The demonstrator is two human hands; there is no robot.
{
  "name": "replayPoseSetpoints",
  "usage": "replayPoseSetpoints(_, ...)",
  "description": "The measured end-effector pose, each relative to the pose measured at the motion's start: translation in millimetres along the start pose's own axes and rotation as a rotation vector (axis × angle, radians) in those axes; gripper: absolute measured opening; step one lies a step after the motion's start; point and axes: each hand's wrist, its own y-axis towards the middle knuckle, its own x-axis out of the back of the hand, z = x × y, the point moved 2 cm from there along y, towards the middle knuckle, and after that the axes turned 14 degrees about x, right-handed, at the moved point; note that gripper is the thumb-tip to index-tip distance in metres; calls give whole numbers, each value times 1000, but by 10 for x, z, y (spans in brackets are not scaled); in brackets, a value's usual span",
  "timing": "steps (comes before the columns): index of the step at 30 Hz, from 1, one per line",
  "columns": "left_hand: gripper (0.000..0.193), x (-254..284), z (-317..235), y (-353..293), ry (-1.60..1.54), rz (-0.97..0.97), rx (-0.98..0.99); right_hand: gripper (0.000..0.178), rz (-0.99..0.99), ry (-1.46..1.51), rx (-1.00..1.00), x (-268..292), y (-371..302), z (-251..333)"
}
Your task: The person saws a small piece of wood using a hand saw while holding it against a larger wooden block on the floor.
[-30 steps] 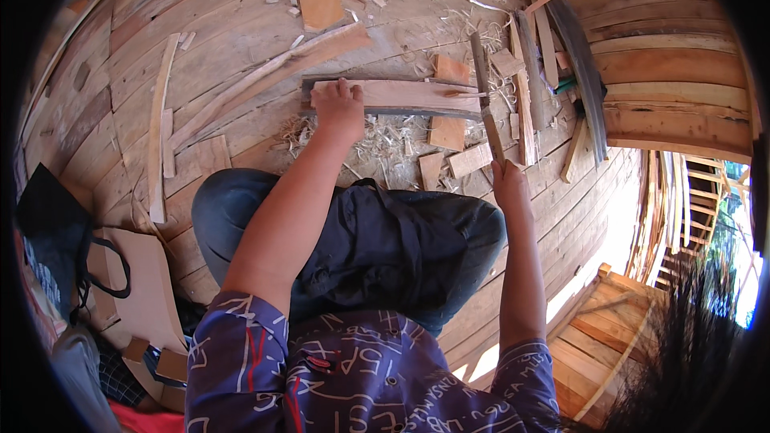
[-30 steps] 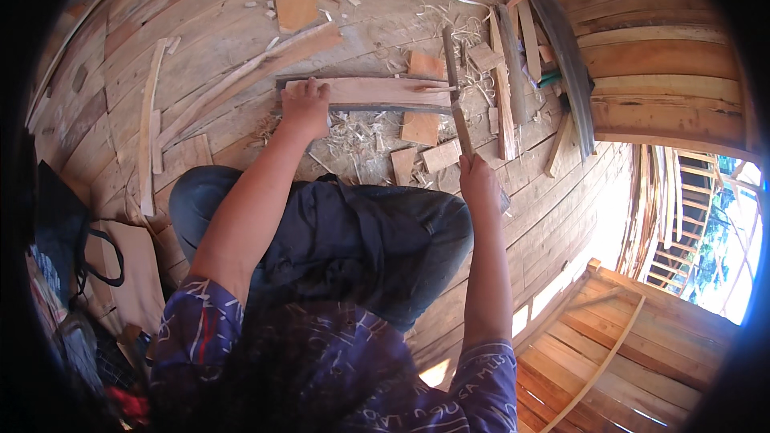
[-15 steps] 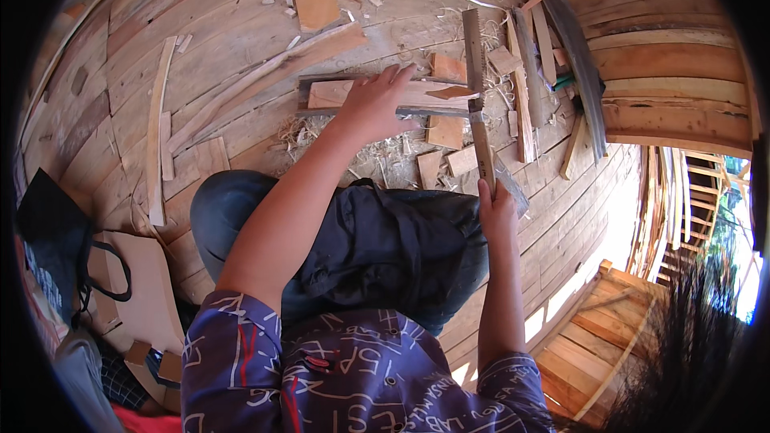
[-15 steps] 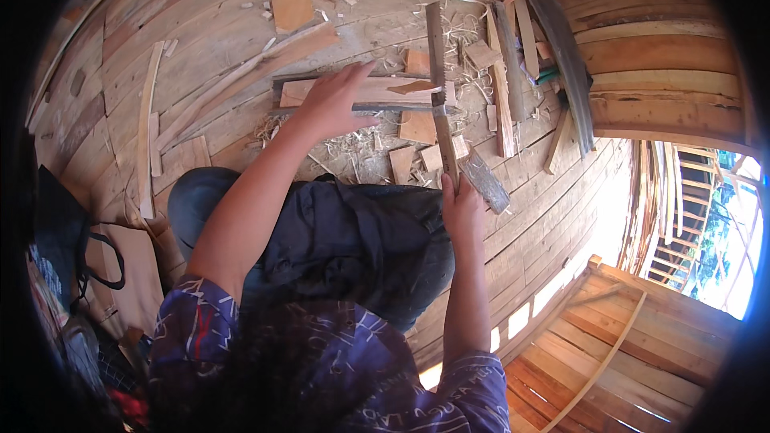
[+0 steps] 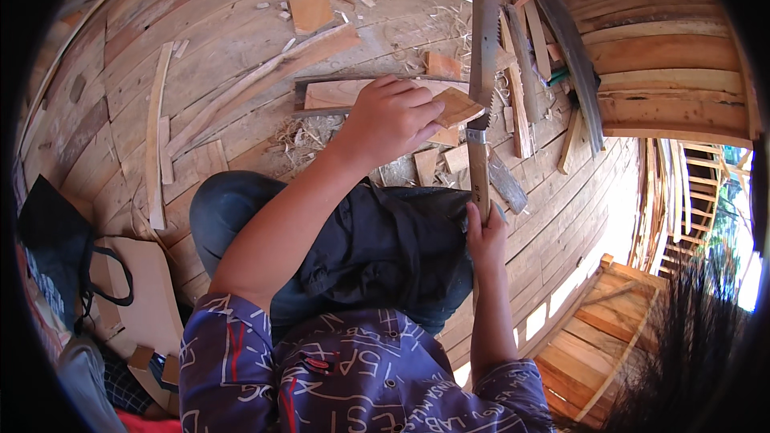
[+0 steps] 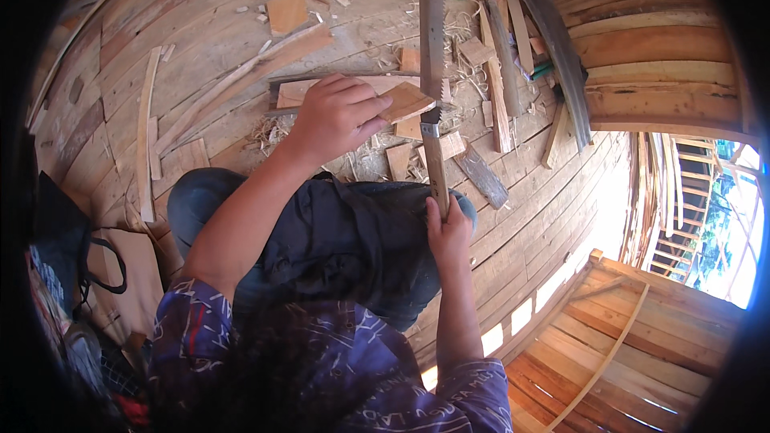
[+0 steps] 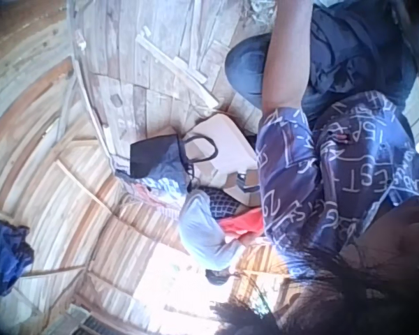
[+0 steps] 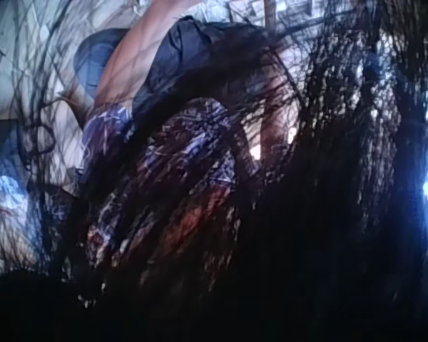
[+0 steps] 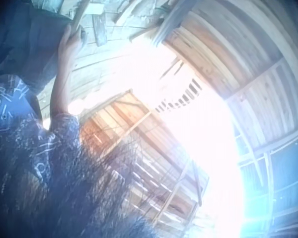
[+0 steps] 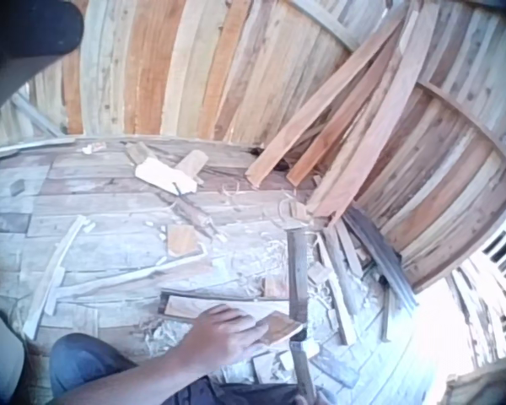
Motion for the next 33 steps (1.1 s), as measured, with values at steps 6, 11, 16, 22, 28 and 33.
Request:
replayPoseSetpoints(6,24,59,-99,-24,-27,-50,-50,27,-36,24,36,47,-42,108)
replayPoseSetpoints(11,43,4,7,-67,37,110,121,30,27,-8,7,15,42,33)
replayPoseSetpoints(16,90,-360,767,-340,514,730,753,39,97,-296,3,95,510,-130)
replayPoseSetpoints(22,78,-463,1132,-431,645,822,940,42,102,-390,-10,62,892,-448)
replayPoseSetpoints(28,72,-517,1218,-542,681,814,934,40,197,-460,-74,-51,991,-419)
replayPoseSetpoints(33,74,-528,1191,-533,700,880,914,41,5,-394,-51,48,980,-354)
